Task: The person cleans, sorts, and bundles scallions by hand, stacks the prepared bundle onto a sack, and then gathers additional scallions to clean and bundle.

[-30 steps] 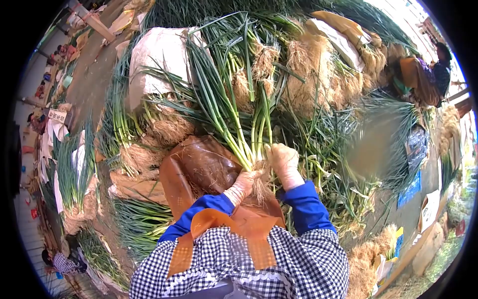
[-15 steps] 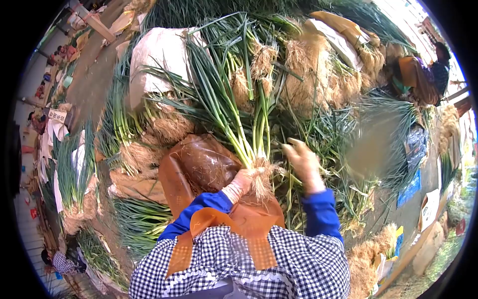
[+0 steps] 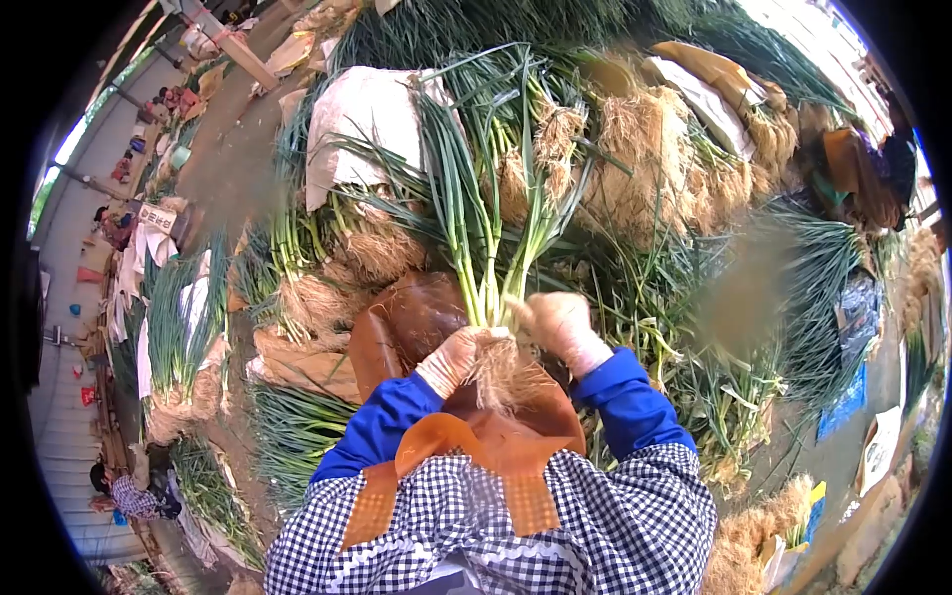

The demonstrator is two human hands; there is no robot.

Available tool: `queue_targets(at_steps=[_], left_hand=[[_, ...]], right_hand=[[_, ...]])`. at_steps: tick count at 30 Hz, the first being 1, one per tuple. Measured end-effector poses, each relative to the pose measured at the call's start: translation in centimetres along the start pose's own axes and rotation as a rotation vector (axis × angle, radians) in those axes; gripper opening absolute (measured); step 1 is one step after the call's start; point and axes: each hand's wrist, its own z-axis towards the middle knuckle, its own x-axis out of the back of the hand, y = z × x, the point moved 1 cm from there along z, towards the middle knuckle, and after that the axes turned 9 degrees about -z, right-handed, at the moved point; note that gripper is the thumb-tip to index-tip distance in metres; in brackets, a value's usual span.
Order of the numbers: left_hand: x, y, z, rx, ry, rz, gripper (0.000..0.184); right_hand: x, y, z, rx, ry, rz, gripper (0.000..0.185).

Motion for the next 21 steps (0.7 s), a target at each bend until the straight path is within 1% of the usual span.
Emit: queue_targets(at_steps=[1,2,3,4,5,6,7,8,10,12,13,14,15,16,17,18,19,20,21], left_hand=[[-0.3,0.9,-0.5,-0.002,0.044,-0.006,0.026],[-0.6,1.1,-1.4,-0.059,0.135,0.092,0.026],[-1.0,1.1,-1.9,-0.074,0.164,0.12,0.021],[-2.0,1.1,-2.4,-0.089,0.193,0.153,0.017],[-0.8,1.1,-2.0,-0.095,0.211,0.266,0.019],[-0.5,1.0,-1.9,-0.092,0.259,0.302,0.017],[-0.4,0.6,-1.8,-0.136,0.27,0.374,0.018],[-0.3,0.3,-1.5,-0.181,0.276,0.445,0.018],[-0.3,-0.2,-1.5,-0.214,0.281,0.504,0.02],[-1.0,-0.1,-3.0,-0.255,0.257,0.566,0.022],[-0.2,0.5,-3.9,-0.257,0.235,0.665,0.023],[-0.4,1.4,-5.3,-0.26,0.213,0.76,0.024],[-0.3,2.4,-7.0,-0.152,0.311,0.694,0.027],[-0.5,3.4,-8.9,-0.158,0.275,0.674,0.028],[-0.7,4.2,-10.6,-0.185,0.243,0.68,0.03],[-0.9,4.9,-12.4,-0.212,0.213,0.688,0.033],[-1.2,5.8,-14.6,-0.175,0.218,0.662,0.03],[-1.1,7.0,-16.9,-0.137,0.221,0.637,0.028],[0.4,8.4,-19.4,-0.109,0.231,0.606,0.028]], right_hand=[[1.6,0.2,1.1,-0.176,0.096,-0.052,0.049],[2.7,0.6,2.3,-0.218,0.17,-0.016,0.045],[2.3,1.3,3.8,-0.076,0.347,0.135,0.034],[3.1,0.5,5.1,0.097,0.539,0.12,0.032],[3.7,-0.5,6.9,0.13,0.3,0.128,0.044],[4.5,-1.8,8.7,0.132,0.041,0.021,0.053],[3.4,-2.5,10.9,0.174,-0.121,-0.07,0.059],[3.2,-3.5,12.9,0.164,-0.308,-0.194,0.055],[1.3,-4.4,15.0,0.214,-0.484,-0.404,0.047],[-0.9,-4.6,16.4,0.172,-0.54,-0.375,0.048],[0.5,-4.5,15.5,0.183,-0.447,-0.291,0.042],[1.2,-3.9,15.7,0.173,-0.43,-0.088,0.032],[1.5,-2.3,15.8,0.129,-0.38,0.217,0.029],[1.8,-0.5,15.7,0.08,-0.327,0.525,0.027],[3.7,0.5,15.0,-0.12,-0.354,0.76,0.03],[6.1,1.8,12.7,-0.227,-0.166,1.021,0.027],[8.2,3.8,10.6,-0.209,-0.011,1.068,0.034],[8.1,6.6,9.6,-0.281,0.159,1.093,0.036],[7.9,10.0,8.3,-0.281,0.196,1.106,0.037]])
